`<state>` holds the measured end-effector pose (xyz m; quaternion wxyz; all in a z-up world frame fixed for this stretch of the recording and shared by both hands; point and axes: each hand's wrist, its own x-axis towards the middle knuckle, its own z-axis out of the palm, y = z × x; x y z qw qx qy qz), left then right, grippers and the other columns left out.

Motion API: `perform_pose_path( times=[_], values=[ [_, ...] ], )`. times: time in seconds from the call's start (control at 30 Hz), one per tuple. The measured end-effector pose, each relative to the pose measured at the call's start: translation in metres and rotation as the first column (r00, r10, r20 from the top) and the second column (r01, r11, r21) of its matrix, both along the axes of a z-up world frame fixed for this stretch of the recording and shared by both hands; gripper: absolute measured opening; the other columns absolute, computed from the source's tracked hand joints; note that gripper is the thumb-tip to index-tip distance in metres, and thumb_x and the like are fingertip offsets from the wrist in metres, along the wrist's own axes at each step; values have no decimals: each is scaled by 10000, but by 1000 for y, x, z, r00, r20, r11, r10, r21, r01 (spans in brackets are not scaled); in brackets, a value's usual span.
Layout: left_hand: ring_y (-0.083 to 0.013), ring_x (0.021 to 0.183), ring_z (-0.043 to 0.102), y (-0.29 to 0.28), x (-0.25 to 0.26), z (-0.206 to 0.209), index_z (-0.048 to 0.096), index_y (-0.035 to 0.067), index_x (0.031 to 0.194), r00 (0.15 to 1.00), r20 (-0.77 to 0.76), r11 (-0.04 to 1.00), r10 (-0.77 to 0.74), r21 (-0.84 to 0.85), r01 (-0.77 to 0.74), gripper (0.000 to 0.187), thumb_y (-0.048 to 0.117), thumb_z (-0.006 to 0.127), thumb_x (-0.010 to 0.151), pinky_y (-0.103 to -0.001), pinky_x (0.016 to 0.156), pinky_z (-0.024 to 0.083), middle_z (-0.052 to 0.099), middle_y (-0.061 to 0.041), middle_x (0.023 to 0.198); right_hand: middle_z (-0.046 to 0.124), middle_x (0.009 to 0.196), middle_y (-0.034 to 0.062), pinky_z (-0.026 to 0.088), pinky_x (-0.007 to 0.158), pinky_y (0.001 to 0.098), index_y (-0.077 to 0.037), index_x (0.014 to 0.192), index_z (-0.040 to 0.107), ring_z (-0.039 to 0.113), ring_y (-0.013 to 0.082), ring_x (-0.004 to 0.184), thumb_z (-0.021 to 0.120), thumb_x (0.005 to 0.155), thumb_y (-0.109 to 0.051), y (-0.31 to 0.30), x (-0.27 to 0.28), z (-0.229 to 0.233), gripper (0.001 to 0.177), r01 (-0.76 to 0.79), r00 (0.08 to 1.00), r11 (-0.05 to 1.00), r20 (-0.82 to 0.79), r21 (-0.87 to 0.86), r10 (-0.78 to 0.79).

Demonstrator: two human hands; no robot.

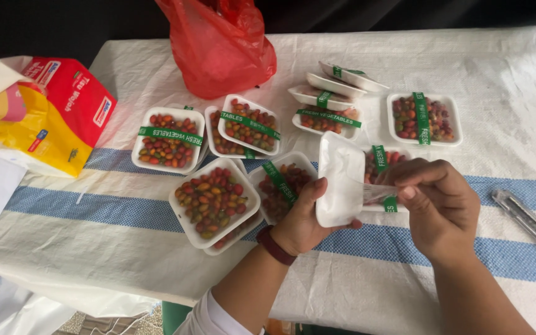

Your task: Packaging small vegetables into trays and sealing them with plastic wrap

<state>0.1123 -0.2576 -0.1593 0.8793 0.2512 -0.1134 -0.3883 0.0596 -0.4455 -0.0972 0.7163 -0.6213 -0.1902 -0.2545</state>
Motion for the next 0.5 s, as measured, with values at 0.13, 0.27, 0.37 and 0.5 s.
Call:
perform_pose_path(
  times=[0.13, 0.27, 0.37, 0.5],
  values=[
    [-271, 1376, 488, -1, 5, -4, 397, 68, 1565, 951, 268, 987, 157, -28, -156, 790, 532, 623, 967, -425, 1090, 433, 515, -135, 1492, 699, 851, 82, 602, 734, 296, -61, 980, 610, 701, 175, 781, 584, 1014, -66, 13, -5, 19, 44, -302, 953, 951, 35, 65, 300],
    [-170, 1136, 615, 1, 7, -11, 344, 61, 1611, 946, 228, 971, 233, -109, -212, 899, 517, 701, 924, -324, 1015, 495, 605, -89, 1386, 803, 900, 199, 685, 807, 440, -34, 931, 683, 803, 319, 897, 606, 972, -43, 20, -23, 35, 88, -584, 804, 812, -158, -28, 573],
    [-264, 1268, 589, 3, 3, 18, 389, 21, 1578, 881, 295, 928, 370, -77, -364, 947, 637, 583, 886, -337, 835, 572, 499, -174, 1541, 645, 1401, 250, 449, 1178, 553, 8, 1269, 654, 556, 388, 1412, 661, 1040, -221, 17, -16, 52, 324, -909, 417, 395, -329, -135, 847],
    [-370, 1209, 620, 15, -2, 47, 344, 16, 1621, 978, 5, 946, 211, -252, -203, 1014, 664, 564, 872, -427, 829, 573, 503, -282, 1497, 702, 1286, 238, 632, 884, 393, 40, 1345, 599, 764, 365, 1106, 414, 1168, -576, 18, -9, 81, 666, -965, 184, 93, -382, -245, 906]
  ],
)
